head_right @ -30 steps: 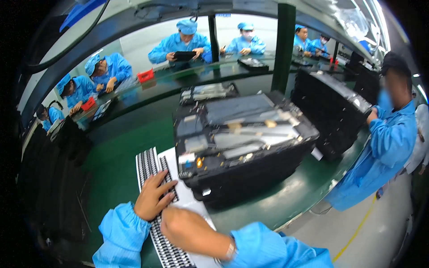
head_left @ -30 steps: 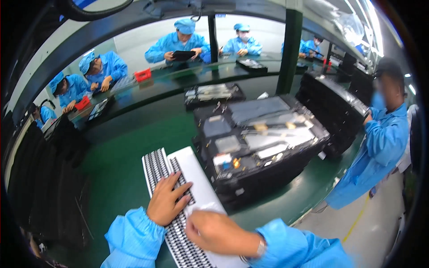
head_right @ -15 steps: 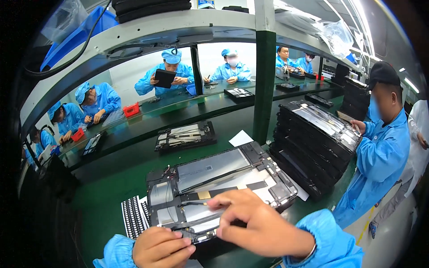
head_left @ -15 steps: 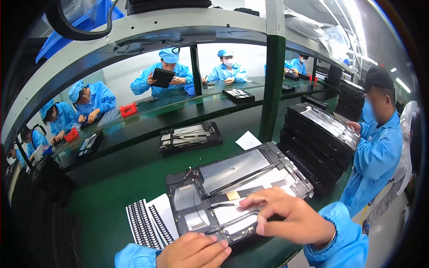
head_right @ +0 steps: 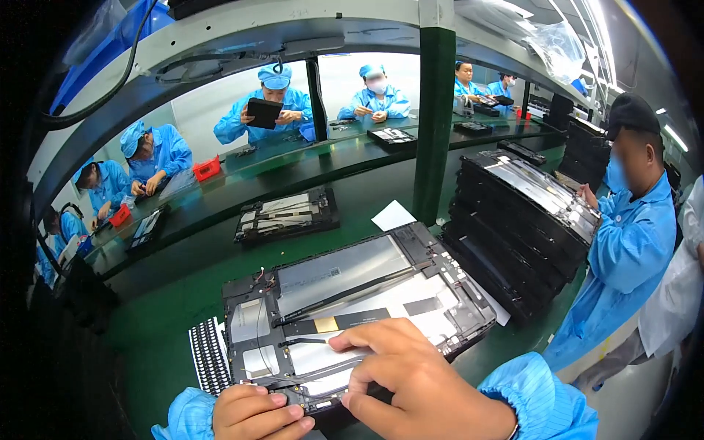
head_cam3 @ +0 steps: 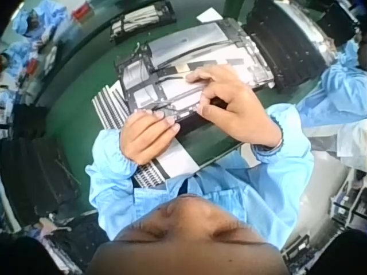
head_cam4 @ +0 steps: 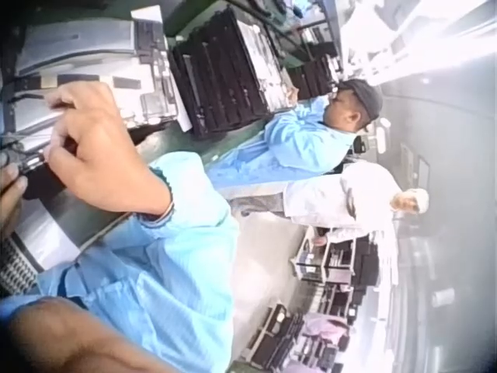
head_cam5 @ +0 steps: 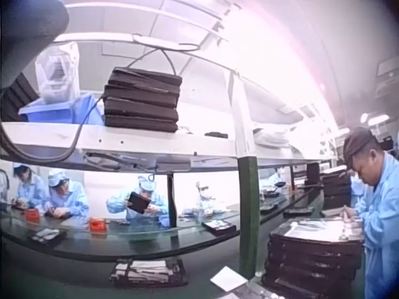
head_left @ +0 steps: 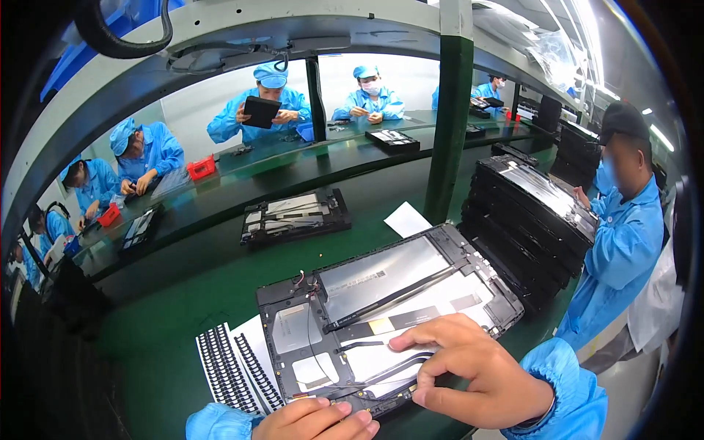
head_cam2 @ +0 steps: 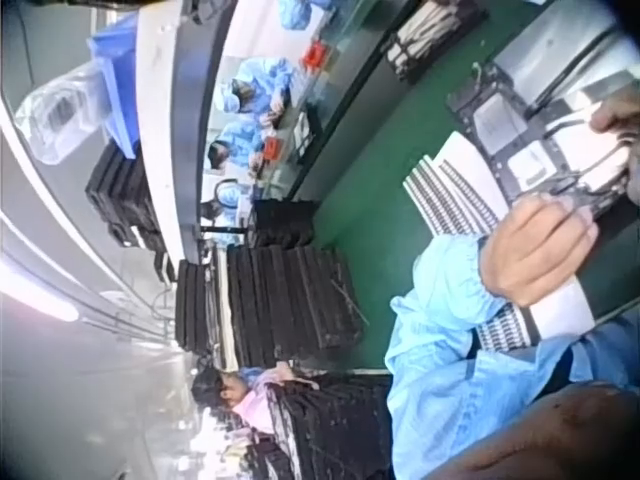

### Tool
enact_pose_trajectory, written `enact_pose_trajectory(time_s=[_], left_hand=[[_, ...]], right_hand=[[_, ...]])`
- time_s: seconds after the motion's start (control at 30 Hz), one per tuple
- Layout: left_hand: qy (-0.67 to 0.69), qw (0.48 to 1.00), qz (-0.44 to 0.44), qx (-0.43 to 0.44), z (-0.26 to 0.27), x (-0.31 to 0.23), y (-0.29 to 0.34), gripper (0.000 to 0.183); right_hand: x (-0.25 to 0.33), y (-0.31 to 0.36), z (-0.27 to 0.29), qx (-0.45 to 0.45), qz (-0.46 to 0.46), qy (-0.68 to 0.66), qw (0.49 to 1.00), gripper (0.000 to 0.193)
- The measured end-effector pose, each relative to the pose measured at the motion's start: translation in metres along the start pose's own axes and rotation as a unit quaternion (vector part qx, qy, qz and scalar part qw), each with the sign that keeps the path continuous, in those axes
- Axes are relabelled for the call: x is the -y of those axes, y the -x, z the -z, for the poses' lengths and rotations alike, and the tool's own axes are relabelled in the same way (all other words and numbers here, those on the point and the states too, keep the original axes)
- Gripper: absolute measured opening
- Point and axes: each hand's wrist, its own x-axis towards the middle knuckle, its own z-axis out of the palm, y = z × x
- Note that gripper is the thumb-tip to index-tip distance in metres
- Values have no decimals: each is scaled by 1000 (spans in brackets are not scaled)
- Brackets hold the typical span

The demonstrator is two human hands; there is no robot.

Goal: The person applies labels to an electronic device chassis and secures internal cables inside the chassis with tape, working by hand on an assembly line.

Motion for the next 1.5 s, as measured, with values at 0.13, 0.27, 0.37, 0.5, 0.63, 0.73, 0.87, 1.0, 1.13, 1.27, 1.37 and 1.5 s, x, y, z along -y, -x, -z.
enact_pose_trajectory(time_s=[0.13, 0.27, 0.37, 0.5, 0.63, 0.73, 0.87, 1.0, 1.13, 1.27, 1.37, 1.5], left_hand=[[-2, 1000, 26, 11, 1, -8, -8, 25], [5, 997, 37, 70, 4, -11, -36, 25], [0, 996, 33, 84, 1, -10, -38, 30], [-2, 996, 32, 79, -4, -10, -37, 30], [2, 997, 31, 72, -9, -9, -39, 32], [7, 997, 31, 74, -10, -8, -41, 33], [8, 996, 25, 83, -9, -5, -41, 32], [7, 996, 17, 89, -10, -3, -42, 31], [12, 995, 12, 101, -8, -1, -41, 31], [-11, 992, 16, 124, -3, -5, -40, 28], [-62, 989, 21, 134, -3, -13, -41, 24], [-80, 975, 5, 209, 6, -14, -42, 19]], right_hand=[[-2, 4, 1, 2, 1, 7, 1000, 5], [1, 4, 1, -17, 0, 20, 1000, 5], [-3, 8, 4, -34, -2, -9, 999, 6], [-10, 14, 9, -53, -4, -27, 998, 7], [-11, 15, 2, -112, 25, -21, 993, 9], [-22, 16, 0, -120, 139, 34, 982, 15], [-25, 14, -1, -112, 170, 41, 978, 13], [-29, 13, -3, -136, 204, 66, 967, 11], [-28, 12, -9, -186, 247, 137, 941, 14], [-28, 13, -17, -217, 290, 169, 917, 18], [-25, 12, -19, -203, 308, 191, 910, 18], [-21, 5, -18, -117, 331, 207, 913, 17]])
